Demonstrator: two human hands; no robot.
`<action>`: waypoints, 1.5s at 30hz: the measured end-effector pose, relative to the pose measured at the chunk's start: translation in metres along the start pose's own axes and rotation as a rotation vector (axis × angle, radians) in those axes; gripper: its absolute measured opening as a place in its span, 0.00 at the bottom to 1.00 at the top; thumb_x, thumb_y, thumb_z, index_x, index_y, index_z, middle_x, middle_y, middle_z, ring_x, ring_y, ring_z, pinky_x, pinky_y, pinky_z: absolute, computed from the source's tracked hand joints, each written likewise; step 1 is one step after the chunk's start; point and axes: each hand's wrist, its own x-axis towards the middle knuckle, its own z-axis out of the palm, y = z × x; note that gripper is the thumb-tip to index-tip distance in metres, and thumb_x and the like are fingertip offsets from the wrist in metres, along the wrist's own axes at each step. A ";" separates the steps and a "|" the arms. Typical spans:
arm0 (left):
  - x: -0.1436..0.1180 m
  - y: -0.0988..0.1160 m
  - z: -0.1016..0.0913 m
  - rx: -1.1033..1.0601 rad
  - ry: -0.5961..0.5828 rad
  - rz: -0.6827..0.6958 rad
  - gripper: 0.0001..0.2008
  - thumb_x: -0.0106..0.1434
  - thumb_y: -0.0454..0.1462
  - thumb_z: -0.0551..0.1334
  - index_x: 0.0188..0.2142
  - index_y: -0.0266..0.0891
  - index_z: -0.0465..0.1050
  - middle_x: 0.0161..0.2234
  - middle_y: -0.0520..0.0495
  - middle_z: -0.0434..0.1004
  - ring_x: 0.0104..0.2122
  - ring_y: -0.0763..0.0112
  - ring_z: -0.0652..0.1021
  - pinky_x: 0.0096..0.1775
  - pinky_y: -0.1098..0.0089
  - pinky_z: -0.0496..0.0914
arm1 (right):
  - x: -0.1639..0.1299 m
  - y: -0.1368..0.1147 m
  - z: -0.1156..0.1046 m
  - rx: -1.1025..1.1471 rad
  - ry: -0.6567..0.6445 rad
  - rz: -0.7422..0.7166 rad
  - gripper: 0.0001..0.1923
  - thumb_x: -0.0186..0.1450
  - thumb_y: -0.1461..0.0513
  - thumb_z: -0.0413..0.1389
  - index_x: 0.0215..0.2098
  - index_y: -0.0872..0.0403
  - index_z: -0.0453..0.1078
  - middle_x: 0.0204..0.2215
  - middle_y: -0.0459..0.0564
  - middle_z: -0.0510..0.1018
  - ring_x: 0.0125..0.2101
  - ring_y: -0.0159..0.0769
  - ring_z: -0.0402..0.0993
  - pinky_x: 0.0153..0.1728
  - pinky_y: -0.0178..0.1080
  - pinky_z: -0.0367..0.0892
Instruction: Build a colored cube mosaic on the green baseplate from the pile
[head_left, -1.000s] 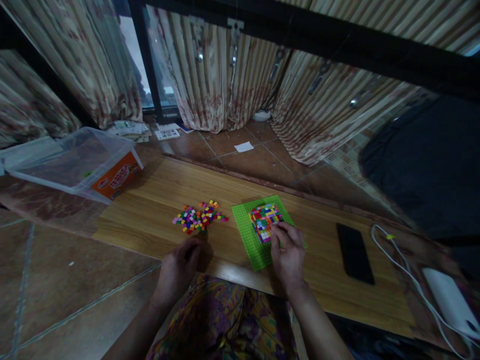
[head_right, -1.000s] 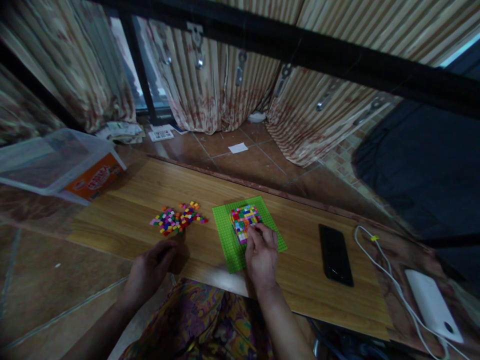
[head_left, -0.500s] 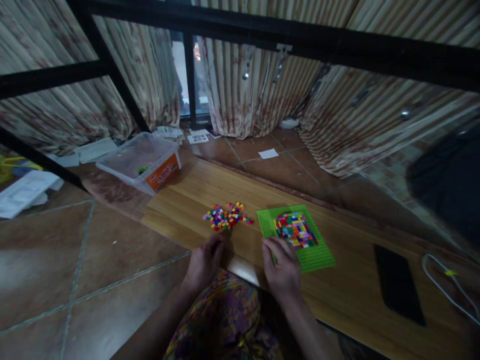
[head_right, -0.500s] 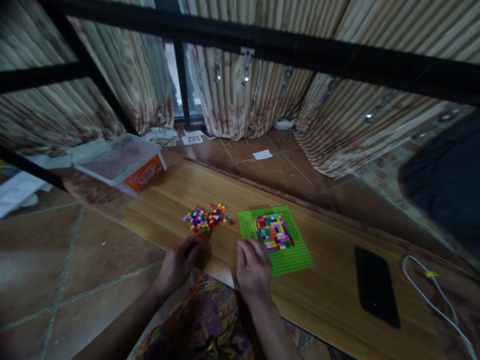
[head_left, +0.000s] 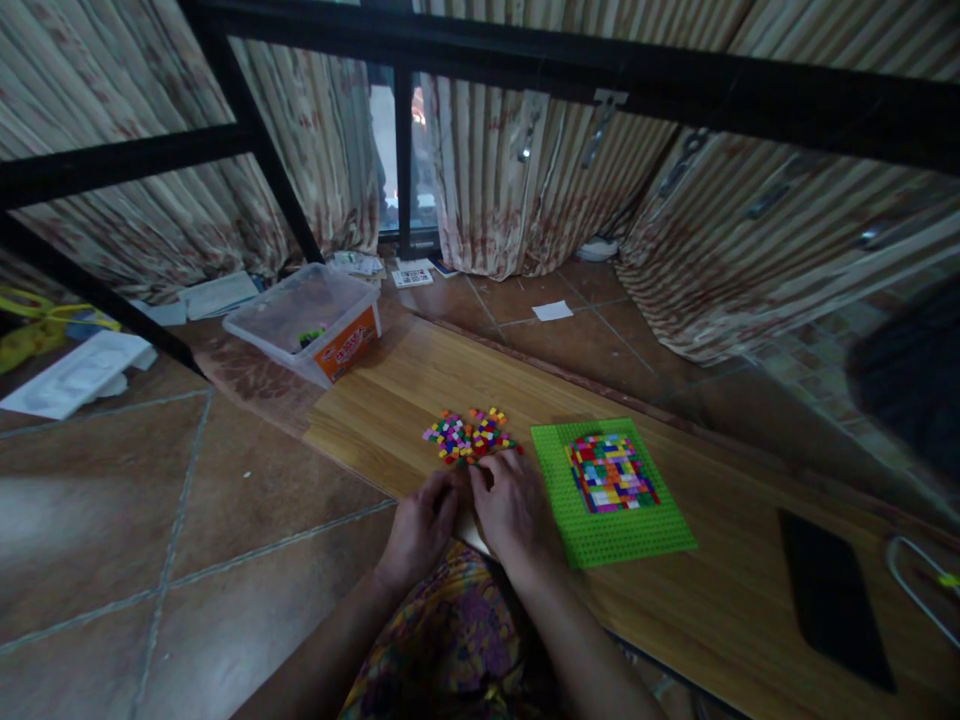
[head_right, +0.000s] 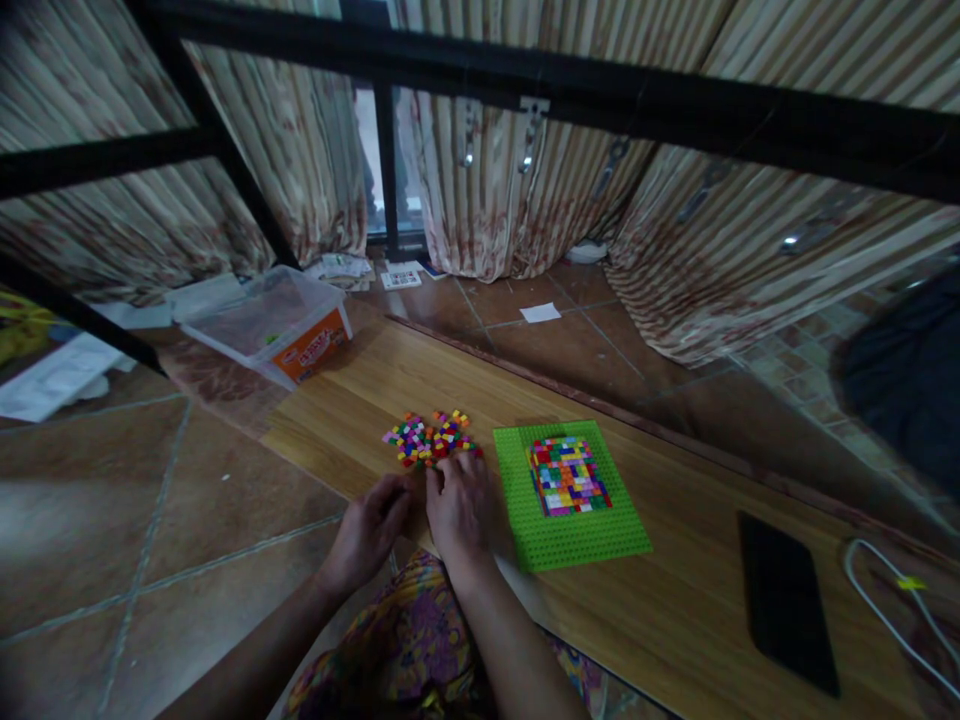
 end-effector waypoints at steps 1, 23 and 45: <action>0.001 0.000 0.000 -0.012 0.007 -0.008 0.11 0.66 0.42 0.53 0.39 0.40 0.70 0.30 0.50 0.75 0.30 0.72 0.75 0.34 0.73 0.69 | -0.003 0.002 -0.001 0.021 0.002 -0.002 0.07 0.67 0.60 0.55 0.33 0.52 0.73 0.33 0.51 0.75 0.39 0.41 0.70 0.42 0.43 0.65; -0.010 0.029 0.032 -0.044 -0.371 -0.045 0.17 0.67 0.46 0.52 0.27 0.38 0.66 0.25 0.52 0.68 0.27 0.73 0.68 0.31 0.72 0.62 | -0.067 0.025 -0.061 0.368 -0.175 -0.005 0.08 0.67 0.66 0.52 0.32 0.51 0.71 0.29 0.45 0.75 0.31 0.33 0.71 0.33 0.34 0.65; 0.047 -0.004 0.033 0.465 0.084 0.403 0.15 0.68 0.44 0.51 0.39 0.40 0.73 0.36 0.45 0.80 0.34 0.67 0.80 0.35 0.70 0.71 | -0.039 0.102 -0.107 0.085 0.411 0.118 0.08 0.67 0.59 0.56 0.39 0.48 0.77 0.40 0.49 0.79 0.43 0.39 0.73 0.45 0.44 0.69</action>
